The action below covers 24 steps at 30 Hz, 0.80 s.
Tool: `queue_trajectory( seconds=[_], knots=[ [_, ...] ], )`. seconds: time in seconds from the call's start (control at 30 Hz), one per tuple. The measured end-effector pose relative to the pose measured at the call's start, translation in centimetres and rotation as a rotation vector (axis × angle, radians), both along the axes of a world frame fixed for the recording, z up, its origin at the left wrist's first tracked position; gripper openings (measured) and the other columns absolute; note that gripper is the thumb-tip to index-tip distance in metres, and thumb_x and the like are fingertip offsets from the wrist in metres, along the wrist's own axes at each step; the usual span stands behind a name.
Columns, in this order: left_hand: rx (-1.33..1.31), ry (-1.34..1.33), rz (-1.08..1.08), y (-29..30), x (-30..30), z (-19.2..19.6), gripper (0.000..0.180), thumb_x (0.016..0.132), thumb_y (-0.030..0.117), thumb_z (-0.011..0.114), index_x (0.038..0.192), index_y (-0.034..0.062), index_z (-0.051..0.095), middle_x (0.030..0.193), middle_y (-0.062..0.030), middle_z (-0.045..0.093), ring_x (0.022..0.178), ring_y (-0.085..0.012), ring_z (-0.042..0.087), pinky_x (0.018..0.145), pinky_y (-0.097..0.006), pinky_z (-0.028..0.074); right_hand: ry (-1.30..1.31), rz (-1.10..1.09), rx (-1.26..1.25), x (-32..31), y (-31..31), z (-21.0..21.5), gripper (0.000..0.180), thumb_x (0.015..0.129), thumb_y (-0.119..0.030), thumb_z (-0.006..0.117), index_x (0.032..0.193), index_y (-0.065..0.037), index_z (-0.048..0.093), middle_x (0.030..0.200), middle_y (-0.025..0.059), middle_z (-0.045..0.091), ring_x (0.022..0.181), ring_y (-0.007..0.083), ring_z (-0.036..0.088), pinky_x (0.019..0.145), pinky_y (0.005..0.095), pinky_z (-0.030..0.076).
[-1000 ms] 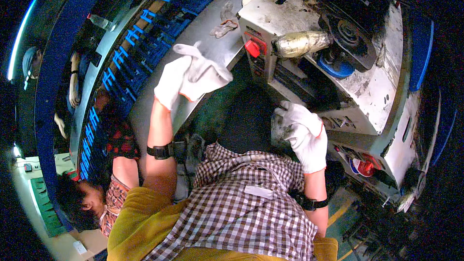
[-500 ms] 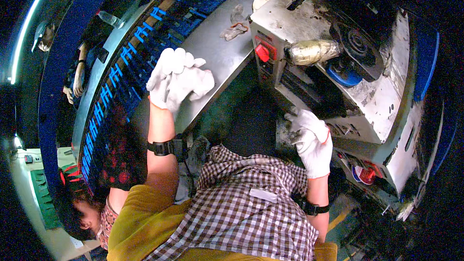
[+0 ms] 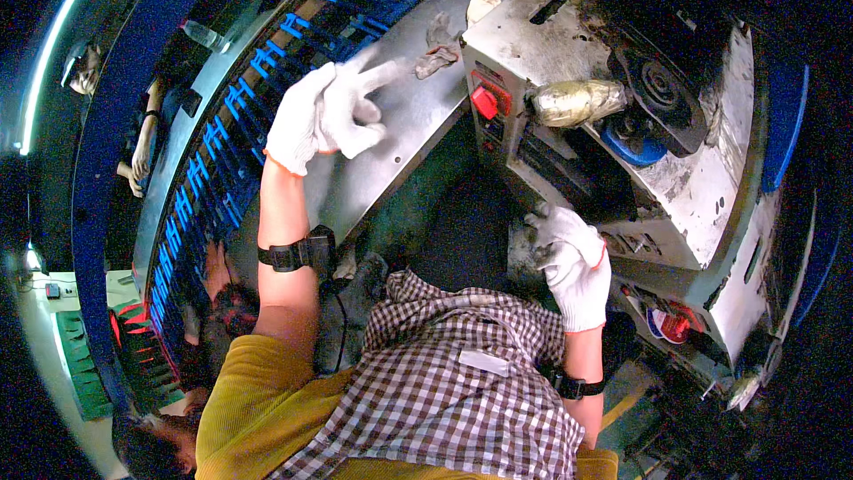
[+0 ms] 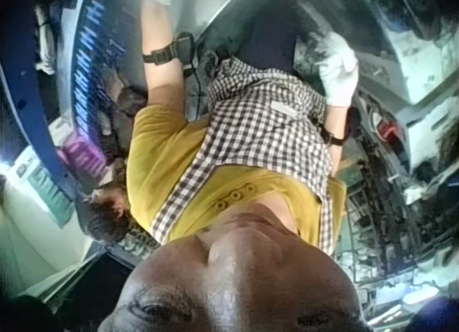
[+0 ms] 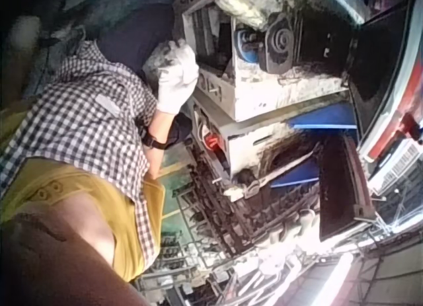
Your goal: Put on work gloves and use a buffing machine to process a shoe component.
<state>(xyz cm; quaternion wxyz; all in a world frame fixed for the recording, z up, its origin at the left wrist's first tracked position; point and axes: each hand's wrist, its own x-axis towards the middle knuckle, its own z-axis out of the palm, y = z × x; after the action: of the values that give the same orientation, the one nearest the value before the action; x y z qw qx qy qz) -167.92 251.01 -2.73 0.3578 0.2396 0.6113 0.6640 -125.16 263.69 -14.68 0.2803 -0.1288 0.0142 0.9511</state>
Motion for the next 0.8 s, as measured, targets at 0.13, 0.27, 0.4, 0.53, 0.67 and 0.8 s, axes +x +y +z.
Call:
queue_trajectory(
  seconds=[0.13,0.27,0.4,0.53,0.67,0.8],
  knots=[
    [0.133,-0.607,-0.308,-0.4,0.5,-0.8,0.054,0.107,0.037,0.045,0.142,-0.0039,0.051,0.137,-0.0233,0.062,0.103,-0.0353,0.071,0.087,-0.041,0.059,-0.036,-0.010,0.002,-0.1,0.0,0.3,0.064,0.108,-0.036,0.038,0.152,0.011,0.036,0.153,0.0344,0.045,0.126,0.0411,0.061,0.091,0.0462,0.061],
    [0.224,-0.413,-0.334,-0.5,3.1,0.1,0.071,0.106,0.040,0.041,0.158,-0.0054,0.028,0.159,-0.0279,0.041,0.093,-0.0441,0.072,0.073,-0.038,0.060,-0.006,0.006,-0.021,0.0,0.1,0.0,0.065,0.108,-0.036,0.039,0.152,0.011,0.036,0.153,0.0352,0.044,0.126,0.0412,0.061,0.092,0.0456,0.061],
    [0.165,-0.375,-0.195,-0.4,5.6,1.7,0.071,0.098,0.018,0.051,0.159,-0.0079,0.026,0.161,-0.0256,0.040,0.085,-0.0364,0.072,0.055,-0.034,0.050,-0.073,0.007,0.002,0.2,0.3,-0.6,0.065,0.108,-0.036,0.039,0.152,0.011,0.036,0.153,0.0348,0.044,0.127,0.0403,0.061,0.093,0.0448,0.060],
    [0.006,0.194,-0.429,-0.6,5.0,1.6,0.071,0.089,0.001,0.051,0.157,-0.0059,0.033,0.146,-0.0265,0.057,0.065,-0.0159,0.062,0.041,-0.025,0.036,-0.037,0.002,-0.010,0.3,0.3,-0.8,0.065,0.108,-0.037,0.040,0.152,0.011,0.036,0.153,0.0316,0.047,0.127,0.0384,0.061,0.096,0.0453,0.059],
    [0.394,-0.742,-0.696,-0.9,2.7,-0.8,0.059,0.111,0.043,0.031,0.161,0.0113,0.032,0.130,-0.0349,0.064,0.094,-0.0212,0.067,0.046,-0.028,0.041,0.117,-0.003,-0.034,0.3,0.3,-1.0,0.063,0.109,-0.036,0.039,0.152,0.010,0.038,0.152,0.0283,0.050,0.124,0.0366,0.063,0.097,0.0455,0.058],
    [0.276,-0.759,-0.594,-0.5,1.3,-4.1,0.065,0.107,0.054,0.040,0.154,0.0093,0.041,0.133,-0.0332,0.062,0.087,-0.0199,0.066,0.039,-0.027,0.037,-0.056,-0.018,-0.011,0.7,0.4,-1.4,0.060,0.109,-0.035,0.038,0.150,0.009,0.041,0.146,0.0266,0.055,0.121,0.0355,0.065,0.096,0.0450,0.058]
  ],
)
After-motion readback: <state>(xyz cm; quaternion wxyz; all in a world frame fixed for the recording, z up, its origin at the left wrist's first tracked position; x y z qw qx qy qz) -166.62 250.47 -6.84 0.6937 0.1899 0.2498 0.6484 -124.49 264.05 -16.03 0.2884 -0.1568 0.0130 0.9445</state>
